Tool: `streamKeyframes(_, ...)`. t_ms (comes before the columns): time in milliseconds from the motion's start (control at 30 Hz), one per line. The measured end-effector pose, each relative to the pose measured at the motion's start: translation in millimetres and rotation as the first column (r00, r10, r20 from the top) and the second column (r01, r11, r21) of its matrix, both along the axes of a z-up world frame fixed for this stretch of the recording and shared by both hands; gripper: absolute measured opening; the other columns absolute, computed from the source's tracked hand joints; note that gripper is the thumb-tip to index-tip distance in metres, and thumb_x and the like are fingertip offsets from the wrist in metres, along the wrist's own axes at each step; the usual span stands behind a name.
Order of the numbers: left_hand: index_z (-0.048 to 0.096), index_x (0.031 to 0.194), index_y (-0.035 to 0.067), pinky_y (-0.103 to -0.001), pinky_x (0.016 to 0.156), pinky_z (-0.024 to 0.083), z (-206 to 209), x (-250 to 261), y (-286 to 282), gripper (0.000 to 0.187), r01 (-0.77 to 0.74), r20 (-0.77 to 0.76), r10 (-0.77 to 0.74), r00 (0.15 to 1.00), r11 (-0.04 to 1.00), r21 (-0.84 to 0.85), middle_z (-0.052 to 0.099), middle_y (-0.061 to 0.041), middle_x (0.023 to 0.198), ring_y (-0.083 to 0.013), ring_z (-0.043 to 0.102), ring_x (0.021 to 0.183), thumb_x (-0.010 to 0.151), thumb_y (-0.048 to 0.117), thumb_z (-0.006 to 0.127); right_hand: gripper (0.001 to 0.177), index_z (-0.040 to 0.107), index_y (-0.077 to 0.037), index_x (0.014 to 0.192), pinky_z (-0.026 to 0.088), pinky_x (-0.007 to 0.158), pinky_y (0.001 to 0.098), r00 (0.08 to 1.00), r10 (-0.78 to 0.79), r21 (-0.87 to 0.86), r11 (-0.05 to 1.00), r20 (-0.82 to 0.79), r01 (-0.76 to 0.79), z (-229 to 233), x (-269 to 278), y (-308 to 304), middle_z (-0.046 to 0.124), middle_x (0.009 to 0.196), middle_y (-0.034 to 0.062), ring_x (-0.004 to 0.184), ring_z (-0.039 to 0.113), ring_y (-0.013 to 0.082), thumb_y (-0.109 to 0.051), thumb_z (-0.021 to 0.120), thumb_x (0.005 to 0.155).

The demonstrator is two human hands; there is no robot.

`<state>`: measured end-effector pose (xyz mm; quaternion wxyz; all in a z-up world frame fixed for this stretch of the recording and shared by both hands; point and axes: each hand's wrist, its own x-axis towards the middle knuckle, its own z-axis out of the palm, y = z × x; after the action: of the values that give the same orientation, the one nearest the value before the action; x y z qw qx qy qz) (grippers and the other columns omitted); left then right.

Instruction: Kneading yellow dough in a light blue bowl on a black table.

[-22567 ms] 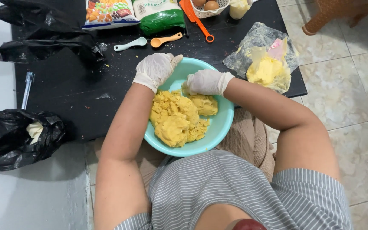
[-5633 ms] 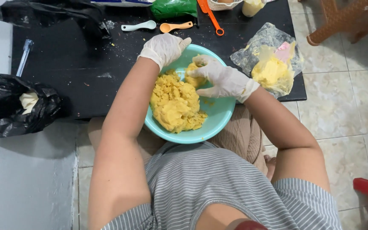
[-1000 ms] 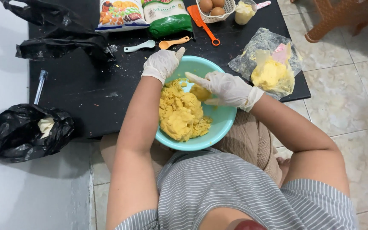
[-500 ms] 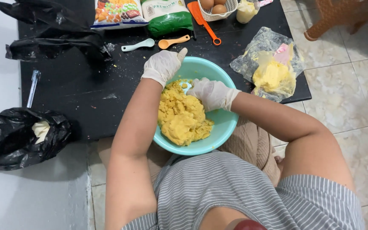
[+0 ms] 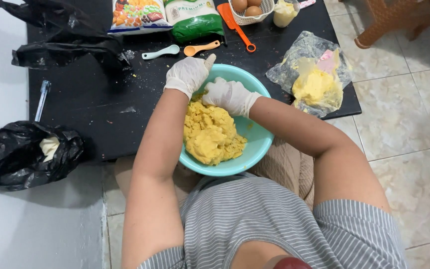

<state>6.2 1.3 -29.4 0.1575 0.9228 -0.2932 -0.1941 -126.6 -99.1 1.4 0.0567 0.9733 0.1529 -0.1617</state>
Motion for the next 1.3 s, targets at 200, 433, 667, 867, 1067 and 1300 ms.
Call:
streamKeyframes(200, 0.076, 0.084, 0.011, -0.055, 0.091, 0.049, -27, 18, -21, 0.087, -0.071, -0.014, 0.074, 0.997, 0.990, 0.126, 0.073, -0.014, 0.084, -0.0409, 0.069, 0.092, 0.104, 0.067, 0.012, 0.069, 0.053, -0.040, 0.137, 0.046, 0.063, 0.0397, 0.688, 0.381, -0.048, 0.891, 0.618, -0.451, -50, -13, -59, 0.050, 0.122, 0.0040, 0.103, 0.048, 0.0281, -0.012, 0.069, 0.076)
streamKeyframes(433, 0.069, 0.069, 0.011, -0.054, 0.079, 0.051, -29, 20, -20, 0.090, -0.031, 0.018, 0.029, 0.999, 0.992, 0.120, 0.069, -0.012, 0.072, -0.0376, 0.067, 0.078, 0.105, 0.068, 0.011, 0.095, 0.030, -0.030, 0.160, 0.040, 0.106, 0.0408, 0.944, 0.297, 0.406, 0.852, 0.143, -0.330, -8, -49, -94, 0.065, 0.131, 0.0040, 0.106, 0.061, 0.0292, -0.010, 0.074, 0.079)
streamKeyframes(667, 0.075, 0.085, 0.016, -0.054, 0.086, 0.049, -43, 28, -23, 0.088, -0.071, -0.011, 0.073, 0.997, 0.993, 0.095, 0.073, -0.012, 0.087, -0.0397, 0.067, 0.090, 0.099, 0.073, 0.010, 0.114, 0.026, -0.034, 0.155, 0.047, 0.096, 0.0535, 0.967, 0.244, 0.215, 0.943, 0.076, -0.255, -48, -36, -77, 0.039, 0.148, 0.0204, 0.116, 0.051, 0.0418, -0.060, 0.086, 0.061)
streamKeyframes(867, 0.062, 0.069, 0.014, -0.051, 0.077, 0.048, -40, 22, -18, 0.085, -0.041, -0.007, 0.042, 0.999, 0.998, 0.055, 0.065, -0.008, 0.069, -0.0328, 0.064, 0.073, 0.102, 0.071, 0.009, 0.068, 0.048, -0.031, 0.133, 0.054, 0.074, 0.0546, 0.978, 0.158, 0.173, 0.976, -0.137, -0.133, -51, -19, -55, 0.049, 0.121, 0.0143, 0.100, 0.057, 0.0371, -0.042, 0.079, 0.074)
streamKeyframes(1067, 0.061, 0.072, 0.016, -0.051, 0.069, 0.049, -17, 8, -12, 0.081, -0.039, 0.014, 0.038, 0.999, 0.997, 0.064, 0.064, -0.006, 0.070, -0.0318, 0.064, 0.070, 0.102, 0.070, 0.009, 0.051, 0.047, -0.028, 0.128, 0.051, 0.056, 0.0494, 0.979, 0.069, 0.054, 0.997, -0.192, -0.060, -40, -3, -39, 0.050, 0.115, 0.0101, 0.097, 0.063, 0.0352, -0.043, 0.069, 0.085)
streamKeyframes(1300, 0.070, 0.081, 0.013, -0.053, 0.078, 0.051, -20, 8, -13, 0.086, -0.034, 0.034, 0.032, 0.999, 0.998, 0.054, 0.071, -0.010, 0.082, -0.0371, 0.068, 0.082, 0.101, 0.070, 0.009, 0.028, 0.056, -0.023, 0.119, 0.047, 0.048, 0.0420, 0.996, 0.074, -0.063, 0.995, -0.059, -0.078, -61, 23, -30, 0.062, 0.101, 0.0024, 0.084, 0.070, 0.0345, -0.016, 0.058, 0.092)
